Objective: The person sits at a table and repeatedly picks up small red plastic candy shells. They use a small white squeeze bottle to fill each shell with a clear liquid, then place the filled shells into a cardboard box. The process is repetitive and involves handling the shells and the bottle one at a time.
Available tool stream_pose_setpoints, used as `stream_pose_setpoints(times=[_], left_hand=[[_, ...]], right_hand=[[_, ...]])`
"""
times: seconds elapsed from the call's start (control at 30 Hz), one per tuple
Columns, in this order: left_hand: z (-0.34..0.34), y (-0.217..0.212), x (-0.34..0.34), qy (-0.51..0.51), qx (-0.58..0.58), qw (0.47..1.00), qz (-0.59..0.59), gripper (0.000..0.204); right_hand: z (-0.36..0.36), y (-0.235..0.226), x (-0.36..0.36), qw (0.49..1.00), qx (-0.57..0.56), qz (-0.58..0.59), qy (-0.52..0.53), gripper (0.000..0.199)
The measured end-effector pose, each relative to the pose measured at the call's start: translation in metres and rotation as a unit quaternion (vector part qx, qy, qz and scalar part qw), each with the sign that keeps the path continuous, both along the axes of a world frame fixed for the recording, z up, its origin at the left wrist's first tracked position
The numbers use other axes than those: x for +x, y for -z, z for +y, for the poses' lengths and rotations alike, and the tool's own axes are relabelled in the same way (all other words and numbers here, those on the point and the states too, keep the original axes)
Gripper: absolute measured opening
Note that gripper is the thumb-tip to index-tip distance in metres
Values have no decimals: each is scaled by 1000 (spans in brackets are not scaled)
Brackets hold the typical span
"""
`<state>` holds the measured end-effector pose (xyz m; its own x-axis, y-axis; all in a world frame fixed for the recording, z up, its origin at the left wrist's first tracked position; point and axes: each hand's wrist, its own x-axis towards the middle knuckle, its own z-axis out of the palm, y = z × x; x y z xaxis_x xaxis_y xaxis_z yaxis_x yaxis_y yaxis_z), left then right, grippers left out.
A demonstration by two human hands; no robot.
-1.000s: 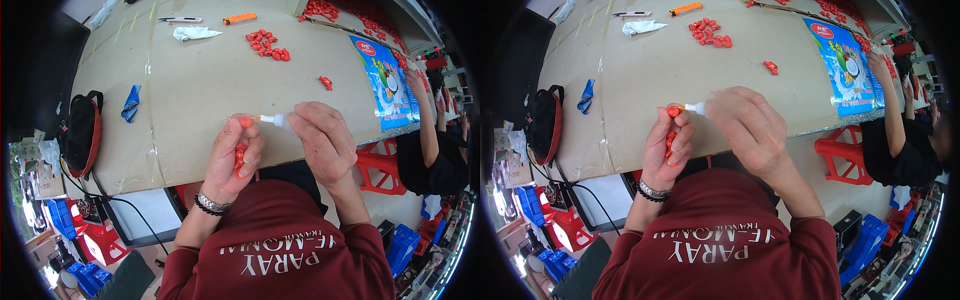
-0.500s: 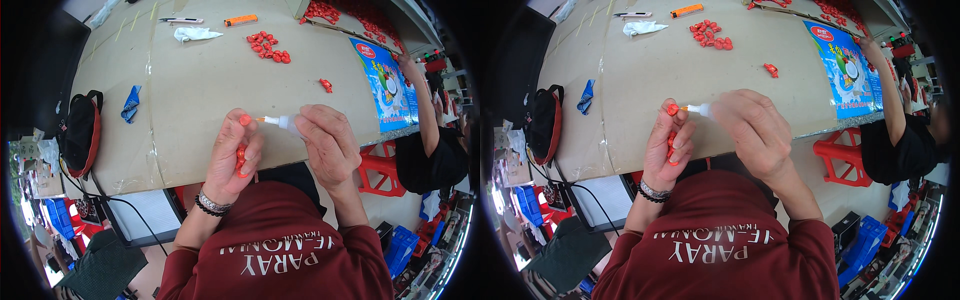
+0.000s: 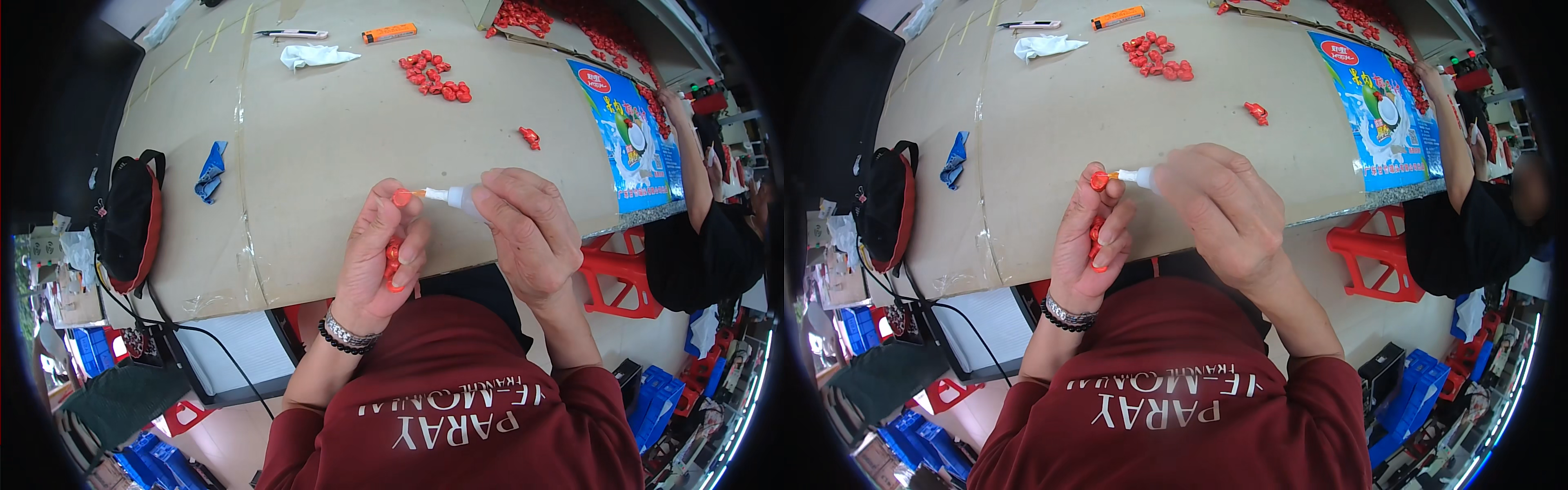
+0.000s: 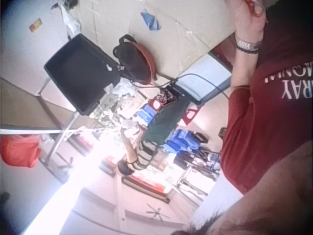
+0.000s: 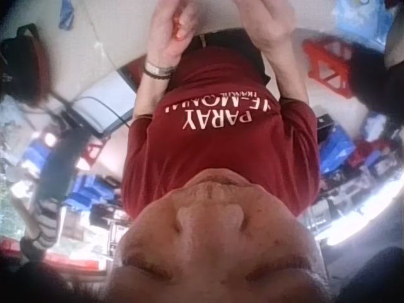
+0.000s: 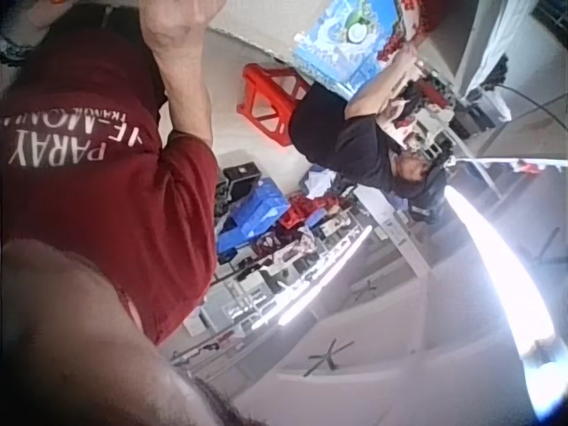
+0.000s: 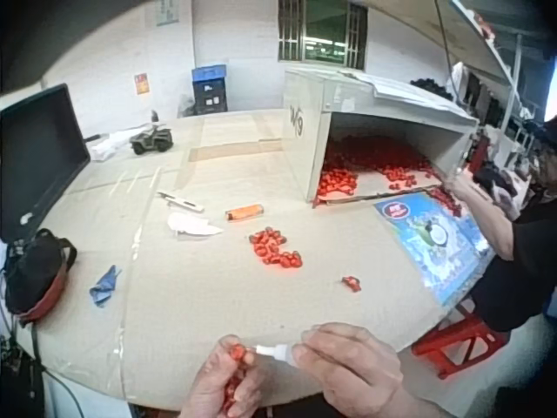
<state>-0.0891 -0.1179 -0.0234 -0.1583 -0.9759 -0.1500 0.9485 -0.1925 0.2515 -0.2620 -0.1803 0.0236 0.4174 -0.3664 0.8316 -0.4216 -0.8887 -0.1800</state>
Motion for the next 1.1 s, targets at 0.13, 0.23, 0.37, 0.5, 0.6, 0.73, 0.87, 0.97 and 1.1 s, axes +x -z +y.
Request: stream_pose_setpoints(times=[0.13, 0.23, 0.37, 0.5, 0.6, 0.73, 0.87, 0.97, 1.1], left_hand=[[0, 5, 0, -8, -41, 999, 30, 18], [0, 6, 1, -6, -42, 999, 21, 19], [0, 0, 1, -8, 13, 1000, -23, 23], [1, 0, -1, -12, -6, 1000, -12, 21], [1, 1, -1, -12, -18, 1000, -11, 20], [1, 1, -1, -14, -25, 999, -24, 17], [0, -1, -2, -25, -24, 998, -47, 16], [0, 0, -2, -37, -34, 996, -77, 17], [-1, -1, -3, -57, -50, 991, -113, 19]], right_hand=[[0, 0, -1, 1000, -4, 4, 1, 37], [1, -1, -4, 1000, -8, 1, 5, 36], [0, -2, -4, 1000, -11, 3, 3, 36], [0, -2, -3, 1000, -15, 10, 5, 36], [1, -3, -2, 1000, -15, 14, 7, 36], [1, -4, -2, 1000, -14, 19, 8, 36], [2, -3, -4, 1000, -21, 17, 8, 37], [3, -4, -4, 1000, -16, 9, 7, 36], [5, -5, -3, 1000, -4, -1, 12, 35]])
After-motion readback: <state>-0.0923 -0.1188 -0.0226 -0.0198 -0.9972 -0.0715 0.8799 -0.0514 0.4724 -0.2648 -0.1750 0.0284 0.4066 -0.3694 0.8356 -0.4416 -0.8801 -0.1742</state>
